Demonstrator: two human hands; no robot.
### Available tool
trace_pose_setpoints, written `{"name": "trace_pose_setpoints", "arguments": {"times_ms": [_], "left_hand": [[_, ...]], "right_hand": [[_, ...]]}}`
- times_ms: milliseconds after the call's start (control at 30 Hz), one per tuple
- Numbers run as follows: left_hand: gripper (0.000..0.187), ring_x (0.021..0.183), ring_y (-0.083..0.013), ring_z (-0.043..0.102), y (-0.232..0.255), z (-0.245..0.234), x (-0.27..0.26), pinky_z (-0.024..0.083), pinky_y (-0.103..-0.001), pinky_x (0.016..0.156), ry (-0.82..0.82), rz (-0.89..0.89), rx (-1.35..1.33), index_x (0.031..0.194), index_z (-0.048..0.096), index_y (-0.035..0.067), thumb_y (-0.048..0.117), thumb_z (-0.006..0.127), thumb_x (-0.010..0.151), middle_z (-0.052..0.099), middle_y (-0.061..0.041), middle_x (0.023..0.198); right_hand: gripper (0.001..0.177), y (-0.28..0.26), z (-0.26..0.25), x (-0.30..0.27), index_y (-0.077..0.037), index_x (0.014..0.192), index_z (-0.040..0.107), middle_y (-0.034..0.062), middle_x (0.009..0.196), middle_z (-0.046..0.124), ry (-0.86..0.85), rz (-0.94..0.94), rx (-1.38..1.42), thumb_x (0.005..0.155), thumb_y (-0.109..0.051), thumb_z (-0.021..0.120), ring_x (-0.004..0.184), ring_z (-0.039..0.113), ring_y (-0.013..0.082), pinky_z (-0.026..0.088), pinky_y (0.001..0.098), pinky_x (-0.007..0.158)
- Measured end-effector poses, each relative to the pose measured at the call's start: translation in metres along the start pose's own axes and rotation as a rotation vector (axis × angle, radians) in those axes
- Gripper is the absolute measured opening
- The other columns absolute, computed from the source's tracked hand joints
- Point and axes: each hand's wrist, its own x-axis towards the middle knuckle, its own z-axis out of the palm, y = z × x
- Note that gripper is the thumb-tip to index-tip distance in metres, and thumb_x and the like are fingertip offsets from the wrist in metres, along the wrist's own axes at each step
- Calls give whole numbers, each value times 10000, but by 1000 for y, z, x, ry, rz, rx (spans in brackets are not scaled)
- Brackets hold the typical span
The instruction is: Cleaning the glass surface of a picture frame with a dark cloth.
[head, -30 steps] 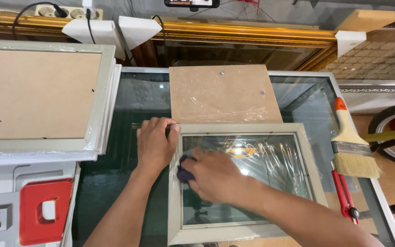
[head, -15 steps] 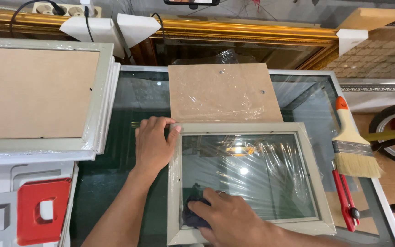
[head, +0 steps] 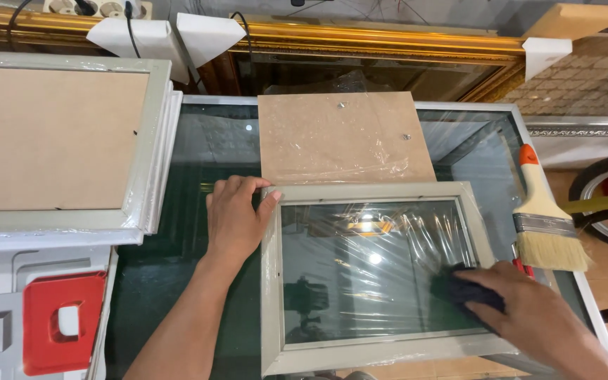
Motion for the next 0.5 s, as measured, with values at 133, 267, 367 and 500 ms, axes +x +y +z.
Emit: {"name": "trace_pose_setpoints", "arguments": {"times_ms": [133,267,367,500], "left_hand": [[284,967,-270,565,3,-3,0,401,-410,918,-23,-20,4,1101,731,145,380,702,944,663,-52,1014],[261,941,-259,553,7,-7,-2,398,-399,889,-9,-10,-18,1088,733,142,359,697,947,646,-45,976],[307,958,-263,553,5,-5,-2,396,-409,902,-12,5,-17,1094,735,153,399,725,911,646,-47,1000],[370,975,-247,536,6,-5,-2,381,-400,914,-72,-26,-12,1128,731,164,419,771,862,642,-31,1028]], "right_hand": [[458,14,9,3,-411,1274,736,-114,1116,751,9,6,212,837,-286,798,918,780,107,617,265,870],[410,-24,18,-6,-291,1203,703,-72,1124,752,235,-142,226,796,-297,750,945,765,200,599,348,855],[427,-71,19,-8,-237,1211,663,-15,1111,712,279,-269,212,797,-306,742,830,766,263,622,403,773],[418,-140,19,-5,-173,1174,600,94,1003,629,278,-686,163,799,-280,752,754,717,334,598,451,671]]}}
